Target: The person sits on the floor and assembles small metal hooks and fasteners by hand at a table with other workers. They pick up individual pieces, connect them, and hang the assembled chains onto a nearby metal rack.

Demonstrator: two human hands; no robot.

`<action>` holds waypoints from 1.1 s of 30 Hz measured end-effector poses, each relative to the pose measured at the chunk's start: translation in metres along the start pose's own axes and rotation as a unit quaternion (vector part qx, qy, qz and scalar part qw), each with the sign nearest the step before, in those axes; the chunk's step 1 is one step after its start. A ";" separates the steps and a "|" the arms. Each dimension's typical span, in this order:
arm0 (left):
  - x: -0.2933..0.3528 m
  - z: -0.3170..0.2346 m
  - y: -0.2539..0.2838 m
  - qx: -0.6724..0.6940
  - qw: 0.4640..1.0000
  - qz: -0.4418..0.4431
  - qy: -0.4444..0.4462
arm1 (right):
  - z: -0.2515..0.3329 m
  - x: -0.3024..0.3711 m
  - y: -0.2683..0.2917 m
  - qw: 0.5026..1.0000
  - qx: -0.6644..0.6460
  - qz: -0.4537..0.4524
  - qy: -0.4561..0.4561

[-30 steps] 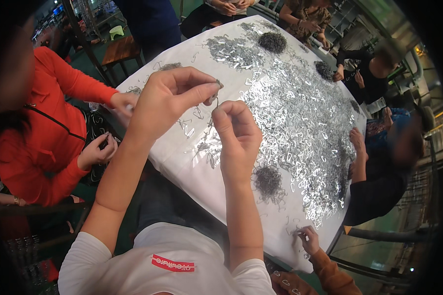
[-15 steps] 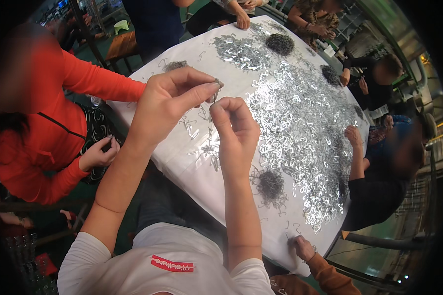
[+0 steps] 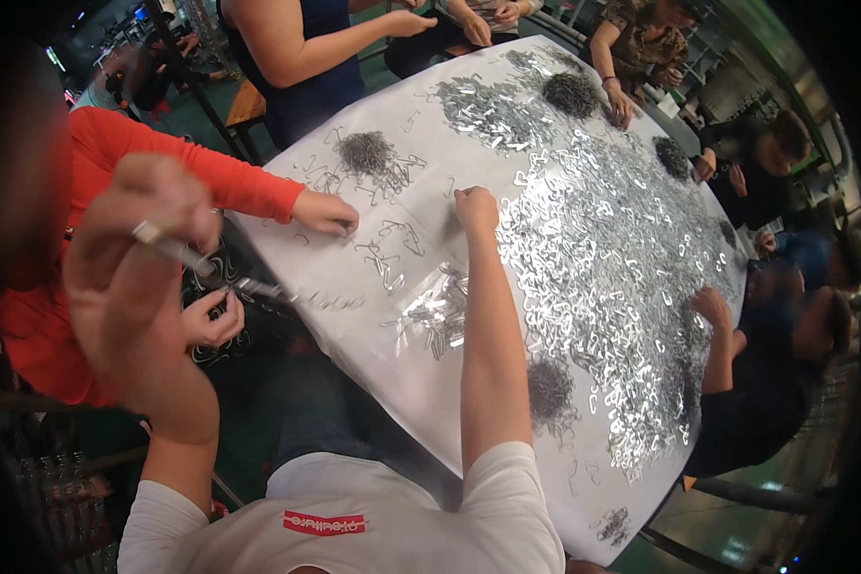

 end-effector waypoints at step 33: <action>0.235 0.063 0.013 -0.055 0.980 -0.014 0.192 | 0.047 0.396 0.060 0.800 -0.570 0.173 0.071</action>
Point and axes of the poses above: each hand's wrist, its own x-axis away from the middle knuckle, its own y-axis out of the back of the hand, z = x × y, the point moved 4 cm from there along -x, towards the middle knuckle, and after that the axes turned 14 degrees about x, right-handed, at the moved point
